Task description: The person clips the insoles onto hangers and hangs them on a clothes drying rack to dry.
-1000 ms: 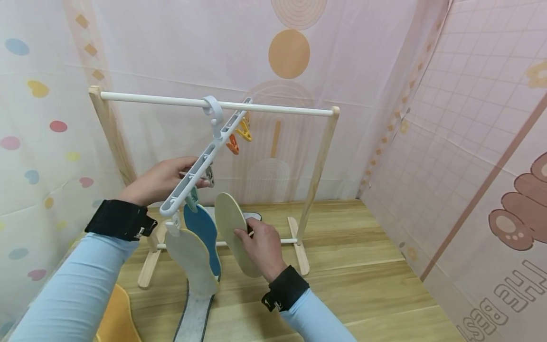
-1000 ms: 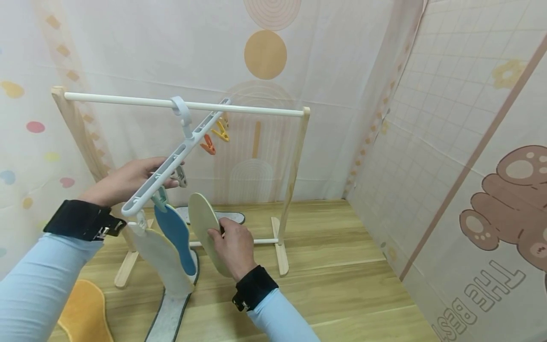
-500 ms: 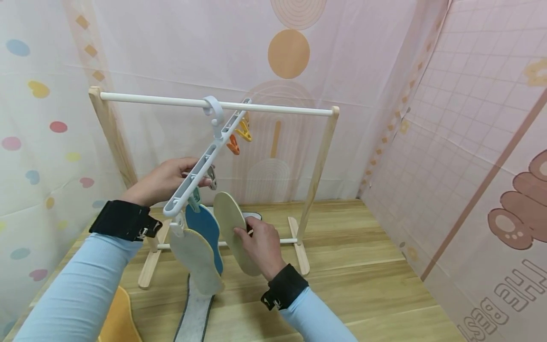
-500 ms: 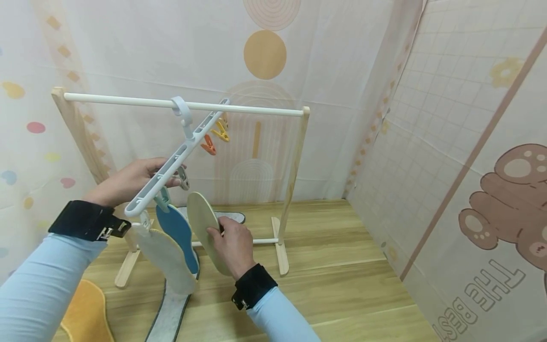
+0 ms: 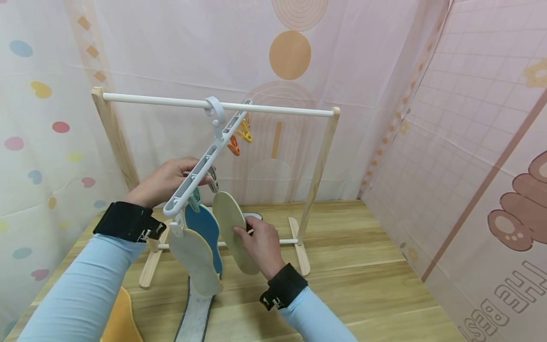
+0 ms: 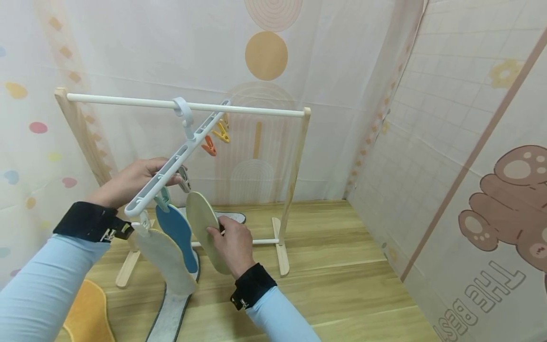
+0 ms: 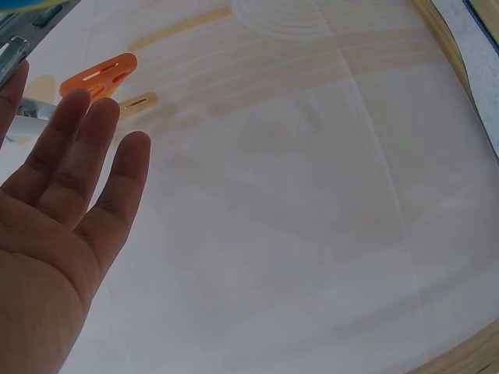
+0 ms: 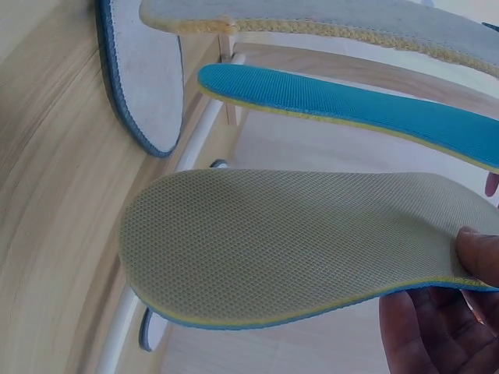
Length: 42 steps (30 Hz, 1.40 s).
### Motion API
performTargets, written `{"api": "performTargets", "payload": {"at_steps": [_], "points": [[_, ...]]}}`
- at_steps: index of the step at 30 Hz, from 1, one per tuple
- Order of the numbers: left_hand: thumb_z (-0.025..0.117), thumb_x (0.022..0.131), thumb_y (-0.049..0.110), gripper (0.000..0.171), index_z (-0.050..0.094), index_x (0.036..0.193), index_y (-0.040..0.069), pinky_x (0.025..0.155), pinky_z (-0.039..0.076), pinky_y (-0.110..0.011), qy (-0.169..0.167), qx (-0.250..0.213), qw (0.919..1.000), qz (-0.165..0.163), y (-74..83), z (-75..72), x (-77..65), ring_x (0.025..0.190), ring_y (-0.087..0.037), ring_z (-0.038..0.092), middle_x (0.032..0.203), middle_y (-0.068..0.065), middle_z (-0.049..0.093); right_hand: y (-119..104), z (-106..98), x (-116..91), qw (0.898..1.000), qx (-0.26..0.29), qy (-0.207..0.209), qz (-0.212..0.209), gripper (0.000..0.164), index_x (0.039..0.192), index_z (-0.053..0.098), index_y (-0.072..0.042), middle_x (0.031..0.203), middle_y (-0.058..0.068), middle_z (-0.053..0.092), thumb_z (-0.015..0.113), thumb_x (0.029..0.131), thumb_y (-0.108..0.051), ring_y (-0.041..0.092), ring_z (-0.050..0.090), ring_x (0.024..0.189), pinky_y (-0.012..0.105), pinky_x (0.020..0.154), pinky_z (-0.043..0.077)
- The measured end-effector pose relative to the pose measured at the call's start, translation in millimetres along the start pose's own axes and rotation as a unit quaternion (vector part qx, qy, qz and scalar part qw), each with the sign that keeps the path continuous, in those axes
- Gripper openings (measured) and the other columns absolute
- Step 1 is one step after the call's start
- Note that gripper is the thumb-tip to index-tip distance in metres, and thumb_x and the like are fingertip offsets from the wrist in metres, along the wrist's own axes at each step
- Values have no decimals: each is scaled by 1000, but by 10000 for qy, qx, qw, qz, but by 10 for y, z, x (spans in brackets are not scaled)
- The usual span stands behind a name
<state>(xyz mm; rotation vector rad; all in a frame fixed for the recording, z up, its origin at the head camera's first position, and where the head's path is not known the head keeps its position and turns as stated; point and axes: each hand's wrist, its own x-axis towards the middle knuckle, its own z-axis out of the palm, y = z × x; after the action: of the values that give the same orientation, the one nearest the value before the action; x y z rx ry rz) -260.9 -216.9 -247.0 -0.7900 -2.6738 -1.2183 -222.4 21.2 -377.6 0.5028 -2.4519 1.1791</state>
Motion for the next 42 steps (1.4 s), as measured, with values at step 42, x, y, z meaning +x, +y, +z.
{"api": "performTargets", "payload": {"at_steps": [42], "points": [[65, 98, 21, 24, 71, 117, 8, 81, 40, -42, 62, -86, 9998, 187, -12, -36, 25, 102, -26, 49, 115, -10, 63, -97, 45, 58, 9997, 233, 33, -57, 13, 94, 75, -12, 81, -3, 70, 75, 90, -24, 4, 63, 71, 19, 59, 49]]}}
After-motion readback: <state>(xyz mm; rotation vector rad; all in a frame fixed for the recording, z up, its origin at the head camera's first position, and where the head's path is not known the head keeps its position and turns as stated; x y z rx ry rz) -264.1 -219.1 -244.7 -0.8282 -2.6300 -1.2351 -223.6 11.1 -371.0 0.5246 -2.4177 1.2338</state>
